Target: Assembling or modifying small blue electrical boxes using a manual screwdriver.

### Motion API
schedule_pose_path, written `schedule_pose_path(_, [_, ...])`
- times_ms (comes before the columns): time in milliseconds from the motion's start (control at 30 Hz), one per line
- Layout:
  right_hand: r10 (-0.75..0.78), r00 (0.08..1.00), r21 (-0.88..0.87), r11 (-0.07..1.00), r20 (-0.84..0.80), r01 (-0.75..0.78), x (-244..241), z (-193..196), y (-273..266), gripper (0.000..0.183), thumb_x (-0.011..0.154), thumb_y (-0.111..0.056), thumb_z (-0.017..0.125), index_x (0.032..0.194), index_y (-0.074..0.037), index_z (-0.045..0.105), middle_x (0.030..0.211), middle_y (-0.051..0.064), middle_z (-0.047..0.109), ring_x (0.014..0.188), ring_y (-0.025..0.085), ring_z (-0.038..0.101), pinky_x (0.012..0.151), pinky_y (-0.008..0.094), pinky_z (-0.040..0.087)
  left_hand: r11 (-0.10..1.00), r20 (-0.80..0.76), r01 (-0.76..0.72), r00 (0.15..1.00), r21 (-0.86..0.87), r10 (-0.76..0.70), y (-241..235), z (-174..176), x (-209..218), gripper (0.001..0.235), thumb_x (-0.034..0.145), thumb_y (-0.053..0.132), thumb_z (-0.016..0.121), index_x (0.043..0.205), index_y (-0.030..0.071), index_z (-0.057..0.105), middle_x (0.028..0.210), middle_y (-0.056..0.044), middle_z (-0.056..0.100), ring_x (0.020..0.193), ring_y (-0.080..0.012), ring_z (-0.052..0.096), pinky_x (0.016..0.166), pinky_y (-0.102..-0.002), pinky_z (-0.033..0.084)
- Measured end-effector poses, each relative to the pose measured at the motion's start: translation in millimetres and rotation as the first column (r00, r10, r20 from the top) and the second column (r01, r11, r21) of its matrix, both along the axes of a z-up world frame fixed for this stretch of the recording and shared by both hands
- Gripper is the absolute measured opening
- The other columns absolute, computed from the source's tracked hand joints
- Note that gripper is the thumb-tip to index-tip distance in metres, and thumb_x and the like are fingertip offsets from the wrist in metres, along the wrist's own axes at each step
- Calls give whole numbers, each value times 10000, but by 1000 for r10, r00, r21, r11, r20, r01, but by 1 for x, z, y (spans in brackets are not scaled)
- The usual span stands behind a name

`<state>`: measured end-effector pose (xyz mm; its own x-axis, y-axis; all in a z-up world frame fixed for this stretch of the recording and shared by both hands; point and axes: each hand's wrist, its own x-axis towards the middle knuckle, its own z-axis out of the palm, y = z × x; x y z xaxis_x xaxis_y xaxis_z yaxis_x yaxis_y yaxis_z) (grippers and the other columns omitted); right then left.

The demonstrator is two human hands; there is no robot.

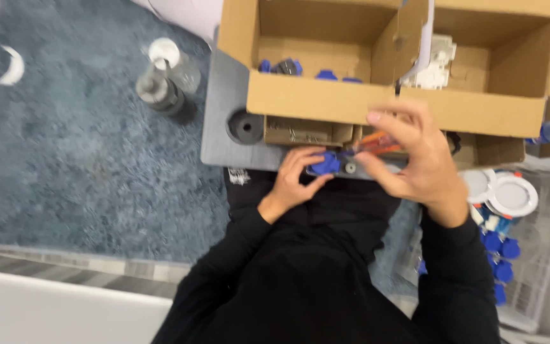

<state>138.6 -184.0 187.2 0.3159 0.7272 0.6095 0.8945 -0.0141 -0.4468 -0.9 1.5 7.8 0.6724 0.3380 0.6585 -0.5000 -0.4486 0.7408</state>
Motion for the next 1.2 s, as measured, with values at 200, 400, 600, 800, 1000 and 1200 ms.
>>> schedule_pose_path(200, [251,850,-111,935,-463,-336,-12,56,-12,599,1129,204,543,1644,-44,364,1436,339,673,1354,438,748,1150,457,709,996,-79,52,996,78,-45,3,-1,-5,432,980,236,921,1303,103,667,1386,-120,720,1272,-316,726,1140,-452,554])
schedule_pose_path(400, [-53,998,-53,997,21,54,-16,17,-12,659,1013,-72,1099,1393,61,578,1114,252,782,1046,381,668,952,467,553,995,-85,60,995,84,-53,3,1,-6,433,991,230,921,1312,86,667,1387,-127,713,1283,-320,716,1143,-458,550])
schedule_pose_path(600, [-111,994,183,977,-11,111,-14,3,-20,655,1028,34,952,1452,4,454,1098,302,665,952,446,655,909,530,493,995,-89,73,994,69,-67,4,3,-6,424,994,240,923,1298,88,671,1384,-127,711,1270,-320,725,1130,-455,554])
schedule_pose_path(800, [-68,985,392,911,-160,126,-14,1,-27,733,1015,100,699,1638,-118,380,1160,604,617,870,670,653,692,684,570,996,-101,72,993,61,-66,2,0,-6,446,990,242,936,1313,115,656,1393,-117,708,1280,-313,725,1129,-443,553])
schedule_pose_path(1000, [-64,995,34,997,-70,67,-13,-15,-10,605,1129,38,913,1477,60,419,1298,344,724,1204,482,763,1090,492,554,990,88,-31,996,140,19,0,-8,-6,505,922,232,1003,1254,77,656,1416,-135,662,1330,-389,661,1179,-495,591])
schedule_pose_path(1200, [15,994,-25,1000,-110,-18,-8,-47,6,524,1167,91,834,1489,48,423,1387,336,718,1297,474,764,1028,493,679,888,-26,461,887,12,-460,-48,74,-22,210,1067,264,682,931,139,781,1060,-57,796,929,-316,792,833,-481,627])
